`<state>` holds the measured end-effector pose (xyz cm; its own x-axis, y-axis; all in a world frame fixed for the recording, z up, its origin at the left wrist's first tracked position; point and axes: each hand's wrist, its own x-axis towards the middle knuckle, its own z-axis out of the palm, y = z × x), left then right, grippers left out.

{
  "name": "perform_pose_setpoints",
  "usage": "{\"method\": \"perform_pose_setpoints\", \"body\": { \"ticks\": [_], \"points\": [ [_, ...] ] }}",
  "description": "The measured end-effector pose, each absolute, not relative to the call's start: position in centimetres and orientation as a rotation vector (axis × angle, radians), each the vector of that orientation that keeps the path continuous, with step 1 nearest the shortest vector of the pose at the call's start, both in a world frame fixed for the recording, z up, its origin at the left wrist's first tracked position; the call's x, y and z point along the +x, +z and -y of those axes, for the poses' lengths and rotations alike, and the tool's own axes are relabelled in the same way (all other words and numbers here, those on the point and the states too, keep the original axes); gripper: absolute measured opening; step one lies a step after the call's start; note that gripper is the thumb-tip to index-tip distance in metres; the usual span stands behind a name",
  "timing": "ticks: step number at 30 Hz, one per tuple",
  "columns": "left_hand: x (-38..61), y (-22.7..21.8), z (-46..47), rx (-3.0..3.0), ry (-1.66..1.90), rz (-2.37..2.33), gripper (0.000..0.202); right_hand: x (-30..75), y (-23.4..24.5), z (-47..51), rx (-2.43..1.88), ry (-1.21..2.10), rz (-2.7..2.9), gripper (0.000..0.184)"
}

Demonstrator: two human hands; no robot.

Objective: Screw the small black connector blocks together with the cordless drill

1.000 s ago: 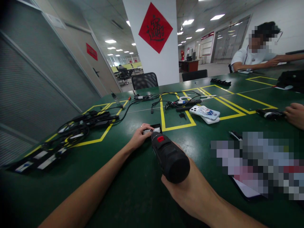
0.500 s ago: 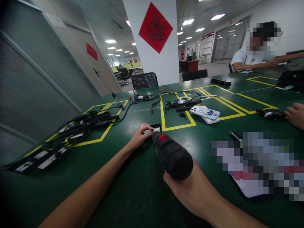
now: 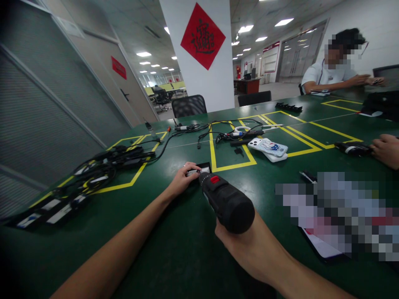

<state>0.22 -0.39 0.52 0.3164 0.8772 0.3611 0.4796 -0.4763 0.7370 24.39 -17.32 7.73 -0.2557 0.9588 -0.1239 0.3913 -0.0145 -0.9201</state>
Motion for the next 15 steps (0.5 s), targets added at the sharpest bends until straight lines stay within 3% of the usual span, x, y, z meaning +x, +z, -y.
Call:
{"method": "perform_pose_setpoints", "body": {
  "ticks": [7,15],
  "points": [
    [0.22,0.56,0.44,2.077,1.035,-1.191,0.020,24.74,7.52,17.34,-1.387,1.381,1.681,0.030],
    [0.25,0.80,0.47,2.070,1.018,-1.211,0.021,24.92,8.34,17.48,-1.351,1.268,1.764,0.036]
  ]
}}
